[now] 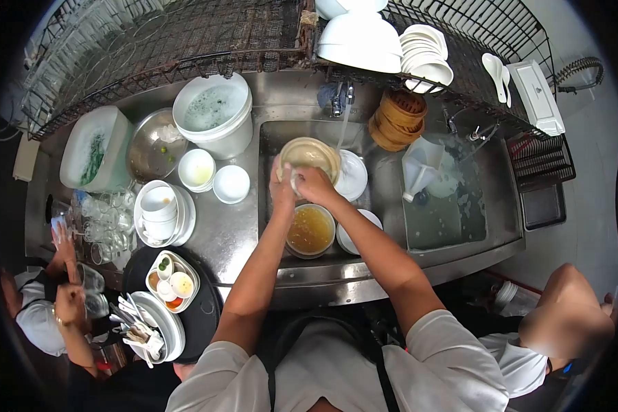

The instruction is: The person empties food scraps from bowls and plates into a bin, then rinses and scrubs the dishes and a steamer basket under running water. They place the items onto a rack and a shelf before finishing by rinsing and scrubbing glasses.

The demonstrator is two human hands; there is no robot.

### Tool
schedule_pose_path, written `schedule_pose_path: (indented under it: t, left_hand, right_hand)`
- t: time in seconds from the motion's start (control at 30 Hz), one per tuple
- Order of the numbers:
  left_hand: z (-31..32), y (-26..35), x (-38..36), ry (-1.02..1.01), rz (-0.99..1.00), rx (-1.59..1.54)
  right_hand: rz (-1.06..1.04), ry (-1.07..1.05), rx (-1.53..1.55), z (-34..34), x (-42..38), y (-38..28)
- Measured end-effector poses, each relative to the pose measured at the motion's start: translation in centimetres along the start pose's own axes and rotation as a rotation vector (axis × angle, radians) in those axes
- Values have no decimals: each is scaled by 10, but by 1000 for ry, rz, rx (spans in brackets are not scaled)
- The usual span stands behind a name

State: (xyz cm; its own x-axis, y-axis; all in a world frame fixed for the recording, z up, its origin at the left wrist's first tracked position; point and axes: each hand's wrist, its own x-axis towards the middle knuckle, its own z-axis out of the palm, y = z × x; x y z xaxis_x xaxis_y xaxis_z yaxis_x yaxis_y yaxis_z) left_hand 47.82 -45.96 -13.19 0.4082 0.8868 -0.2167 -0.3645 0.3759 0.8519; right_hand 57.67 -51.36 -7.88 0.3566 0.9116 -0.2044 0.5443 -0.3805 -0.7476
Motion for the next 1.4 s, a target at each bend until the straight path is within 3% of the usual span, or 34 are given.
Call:
schedule_pose_path:
  t: [0.03, 0.1, 0.13, 0.2, 0.23, 0.33, 0.43, 0.57, 0.6, 0.7, 0.77, 0.8, 0.9, 1.0, 1.07, 1.13, 1.2, 1.23, 1.3, 1.4]
  left_hand:
    - [-1, -1, 2, 13, 59, -45]
    - [4, 11, -1, 123, -59, -86]
    - [5, 13, -4, 161, -95, -77]
    - [-5, 3, 0, 235, -138, -82]
    - [-12, 0, 5, 178, -215, -59]
    - [-23, 2, -3, -3, -379, -23]
    - [-51, -39, 12, -218, -557, 57]
    - [-8, 20, -24, -351, -631, 102]
    - [-5, 10, -24, -323, -588, 129]
    - [0, -33, -13, -253, -487, 109]
    - [-2, -48, -7, -208, -479, -37]
    - [11, -32, -20, -178, -438, 52]
    - [4, -66, 5, 2, -248, 113]
    - [10, -47, 12, 69, -126, 42]
    - [20, -31, 6, 136, -54, -53]
    - [11, -33, 5, 37, -59, 162]
    - [-11, -61, 17, -80, -72, 259]
    - [-2, -46, 1, -86, -140, 284]
    - [-17, -88, 2, -140, -310, 146]
    - [5, -63, -25, -149, -230, -114]
  right_hand:
    - [-68, 6, -104, -5, -9, -5]
    - [-209, 25, -310, -14, -28, -11]
    - [-417, 119, -421, -15, -31, 4]
    - [-539, 323, -433, -39, -52, 10]
    - [-601, 427, -444, -47, -57, 10]
    - [-466, 706, 21, -44, -55, 26]
    - [-296, 680, 523, -63, -47, -1]
    - [-48, 72, 1176, -83, -7, 21]
    - [125, -143, 1394, -78, 0, 30]
    - [407, 4, 1480, -33, 2, 35]
    - [264, 89, 1627, 1, -4, 54]
    - [202, 125, 1697, 19, -14, 60]
    - [347, 306, 2054, 38, -39, 32]
    - [282, 576, 1834, 51, -58, 7]
    - [210, 891, 1305, 13, -75, -74]
    - [27, 909, 895, -9, -73, -86]
    - [-262, 664, 628, -32, -58, -28]
    - [-227, 532, 825, -43, -43, -10]
    - [-138, 254, 1194, -55, -10, 13]
    - [264, 317, 1569, -21, -12, 33]
